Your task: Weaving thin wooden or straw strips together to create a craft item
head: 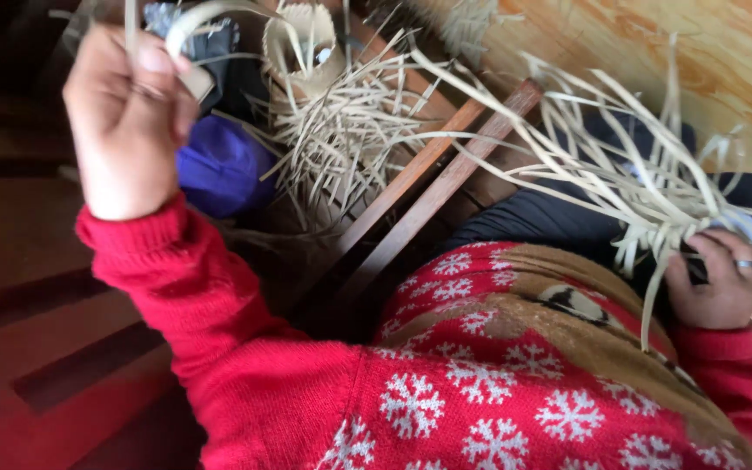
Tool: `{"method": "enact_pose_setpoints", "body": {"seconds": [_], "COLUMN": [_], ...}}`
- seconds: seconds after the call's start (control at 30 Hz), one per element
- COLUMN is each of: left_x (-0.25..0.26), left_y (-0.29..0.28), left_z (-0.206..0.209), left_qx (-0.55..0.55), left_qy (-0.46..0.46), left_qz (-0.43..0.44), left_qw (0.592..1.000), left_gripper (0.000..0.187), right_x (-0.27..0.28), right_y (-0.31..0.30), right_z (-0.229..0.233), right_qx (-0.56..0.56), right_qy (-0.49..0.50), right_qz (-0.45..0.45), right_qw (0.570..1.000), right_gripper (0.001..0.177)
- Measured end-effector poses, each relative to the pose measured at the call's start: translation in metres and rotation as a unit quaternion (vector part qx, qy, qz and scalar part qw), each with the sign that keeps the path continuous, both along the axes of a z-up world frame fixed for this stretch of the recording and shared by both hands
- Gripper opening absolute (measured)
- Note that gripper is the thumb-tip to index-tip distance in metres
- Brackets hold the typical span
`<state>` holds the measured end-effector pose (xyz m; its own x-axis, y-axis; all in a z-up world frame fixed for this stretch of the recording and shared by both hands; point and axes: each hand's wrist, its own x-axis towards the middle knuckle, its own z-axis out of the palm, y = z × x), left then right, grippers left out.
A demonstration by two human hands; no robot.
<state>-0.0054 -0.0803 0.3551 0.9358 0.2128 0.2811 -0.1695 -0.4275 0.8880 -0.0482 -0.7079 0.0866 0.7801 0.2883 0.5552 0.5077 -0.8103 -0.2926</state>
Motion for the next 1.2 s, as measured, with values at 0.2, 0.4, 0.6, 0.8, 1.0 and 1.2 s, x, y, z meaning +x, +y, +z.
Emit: {"method": "enact_pose_setpoints", "body": {"seconds": [0.2,0.4,0.6,0.8,1.0,1.2], "left_x": [0.024,-0.001,0.025,0.088,0.086,0.076], "left_y": [-0.081,-0.245,-0.215,-0.092,-0.010,0.007], "left_z": [-0.043,-0.114,-0.130,-0.178,-0.280,-0.256], "left_qx": [-0.137,-0.173,0.076,-0.223,0.185,0.392], "left_qy": [0.041,-0.072,-0.008,0.244,0.365,0.360], "left_qz": [-0.187,-0.451,-0.402,-0.084,0.025,0.137], "left_qw": [0.972,0.873,0.912,0.940,0.912,0.835], "left_gripper": [0.007,0.018,0.020,0.054,0.029,0.039], "right_x": [-0.002,0.013,0.009,0.006,0.011,0.014], "right_y": [0.036,0.116,0.114,0.090,0.087,0.096], "right_z": [0.103,0.172,0.130,0.112,0.103,0.110], "right_qx": [0.053,0.201,0.278,0.167,0.082,0.029], "right_qy": [-0.004,0.072,0.402,0.267,0.142,0.148], "right_qz": [-0.004,0.199,0.153,0.037,0.134,0.134], "right_qw": [0.999,0.956,0.859,0.948,0.977,0.979], "right_gripper": [0.024,0.065,0.056,0.013,0.011,0.009]}}
